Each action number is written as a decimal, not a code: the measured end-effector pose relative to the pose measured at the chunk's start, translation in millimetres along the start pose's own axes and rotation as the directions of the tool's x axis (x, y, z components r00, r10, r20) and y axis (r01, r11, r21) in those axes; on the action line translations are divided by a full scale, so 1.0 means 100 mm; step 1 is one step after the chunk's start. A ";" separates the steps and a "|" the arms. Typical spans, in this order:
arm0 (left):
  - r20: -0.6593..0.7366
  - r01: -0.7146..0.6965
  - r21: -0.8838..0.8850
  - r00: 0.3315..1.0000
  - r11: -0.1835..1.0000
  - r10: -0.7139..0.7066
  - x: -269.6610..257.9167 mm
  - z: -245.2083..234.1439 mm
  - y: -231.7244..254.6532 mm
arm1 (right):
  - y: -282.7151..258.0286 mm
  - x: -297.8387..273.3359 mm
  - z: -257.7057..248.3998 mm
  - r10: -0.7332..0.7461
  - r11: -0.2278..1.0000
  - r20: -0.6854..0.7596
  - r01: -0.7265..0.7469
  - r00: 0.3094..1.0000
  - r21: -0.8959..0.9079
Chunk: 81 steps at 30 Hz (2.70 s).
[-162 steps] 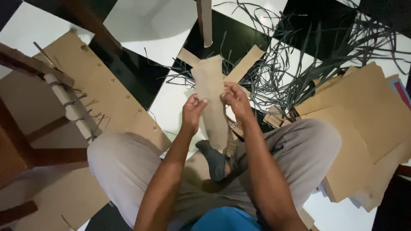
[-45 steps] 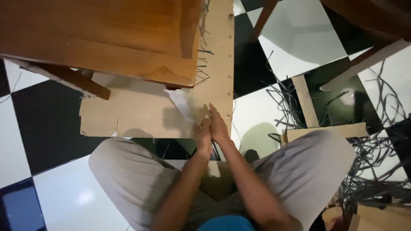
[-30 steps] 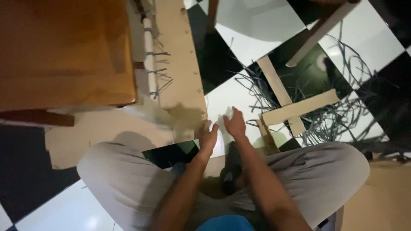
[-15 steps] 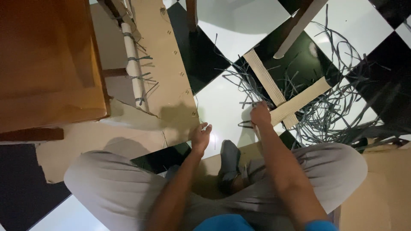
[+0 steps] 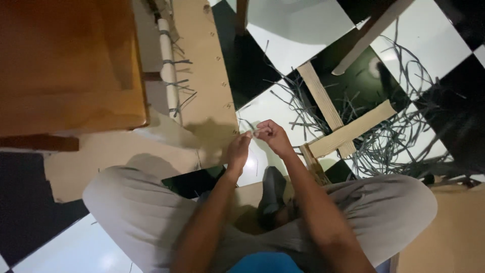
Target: Wrapping a wooden table leg with protective paper and securing it with ties
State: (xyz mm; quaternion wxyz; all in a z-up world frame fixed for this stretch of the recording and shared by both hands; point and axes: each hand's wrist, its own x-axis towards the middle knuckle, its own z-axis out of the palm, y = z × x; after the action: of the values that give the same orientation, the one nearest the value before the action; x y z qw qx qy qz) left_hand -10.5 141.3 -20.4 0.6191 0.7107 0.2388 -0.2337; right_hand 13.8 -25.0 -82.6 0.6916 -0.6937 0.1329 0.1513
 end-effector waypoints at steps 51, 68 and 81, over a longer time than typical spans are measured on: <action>-0.698 -0.507 0.248 0.497 0.825 0.515 -0.56 -1.50 0.61 | -1.54 -0.03 2.15 -0.176 0.972 -0.137 0.194 0.975 0.134; -0.668 -0.544 0.107 0.580 0.832 0.465 -0.62 -1.63 0.73 | -1.66 -0.05 2.13 -0.604 0.779 0.163 0.621 0.780 -0.083; -0.448 -0.754 -0.379 0.657 0.537 0.606 -0.38 -1.69 0.42 | -2.33 -0.35 2.41 -0.508 0.785 0.330 0.585 0.796 -0.203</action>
State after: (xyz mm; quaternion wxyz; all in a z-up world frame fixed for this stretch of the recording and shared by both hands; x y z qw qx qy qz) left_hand -7.6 302.1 56.4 0.7944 0.5682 0.0753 0.2010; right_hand 67.2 217.5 145.9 0.6054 -0.7712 -0.1906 0.0498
